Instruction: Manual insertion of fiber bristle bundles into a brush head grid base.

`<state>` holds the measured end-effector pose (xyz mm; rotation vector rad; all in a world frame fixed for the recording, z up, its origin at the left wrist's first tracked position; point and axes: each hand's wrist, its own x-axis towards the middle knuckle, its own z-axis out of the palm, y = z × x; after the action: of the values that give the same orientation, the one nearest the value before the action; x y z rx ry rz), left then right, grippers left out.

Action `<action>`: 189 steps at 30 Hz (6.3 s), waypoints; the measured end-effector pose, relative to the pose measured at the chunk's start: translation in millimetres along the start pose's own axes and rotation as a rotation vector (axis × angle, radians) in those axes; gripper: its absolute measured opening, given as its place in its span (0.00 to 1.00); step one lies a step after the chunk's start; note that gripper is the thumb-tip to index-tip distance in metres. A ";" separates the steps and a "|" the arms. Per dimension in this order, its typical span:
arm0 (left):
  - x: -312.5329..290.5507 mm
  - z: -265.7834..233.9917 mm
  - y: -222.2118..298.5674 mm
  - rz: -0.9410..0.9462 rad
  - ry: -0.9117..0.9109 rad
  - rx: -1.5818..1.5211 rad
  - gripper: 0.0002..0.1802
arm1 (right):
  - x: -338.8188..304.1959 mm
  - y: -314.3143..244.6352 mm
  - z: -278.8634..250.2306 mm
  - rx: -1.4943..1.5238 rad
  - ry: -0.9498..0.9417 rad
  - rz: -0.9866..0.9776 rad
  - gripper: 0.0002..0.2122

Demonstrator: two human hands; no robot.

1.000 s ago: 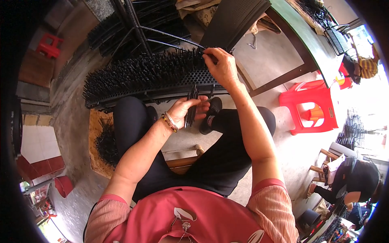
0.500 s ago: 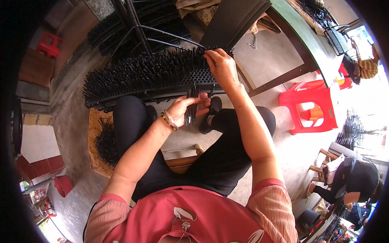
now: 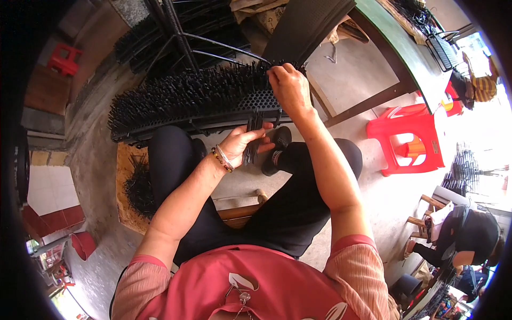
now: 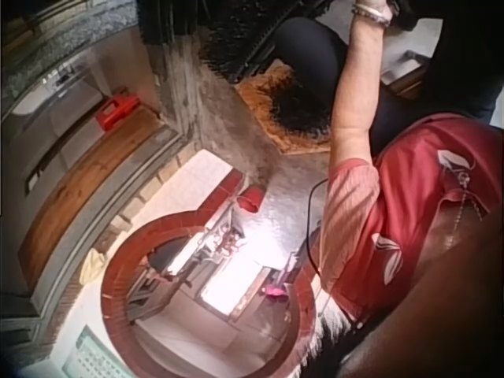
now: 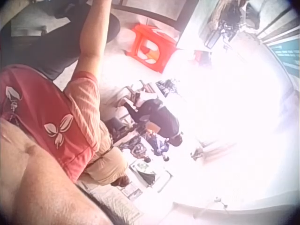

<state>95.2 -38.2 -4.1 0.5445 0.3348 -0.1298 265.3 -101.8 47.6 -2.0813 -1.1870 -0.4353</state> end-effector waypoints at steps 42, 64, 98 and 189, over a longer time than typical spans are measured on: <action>-0.7 6.4 3.3 0.078 0.094 0.019 0.14 | 15.6 29.5 -25.2 0.777 -0.063 0.388 0.06; -1.5 0.4 -0.3 0.030 0.082 0.052 0.15 | 12.9 36.6 -23.2 0.842 -0.160 0.377 0.06; -1.1 -1.1 -1.9 0.006 0.087 0.054 0.14 | 14.9 45.5 -25.7 0.799 -0.236 0.227 0.06; -0.5 1.5 -0.9 0.002 0.093 0.046 0.14 | -3.0 15.8 -11.0 -0.026 0.142 -0.113 0.06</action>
<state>95.0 -39.7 -3.1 0.5973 0.4227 -0.1111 277.7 -116.8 47.3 -1.9759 -1.2240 -0.6433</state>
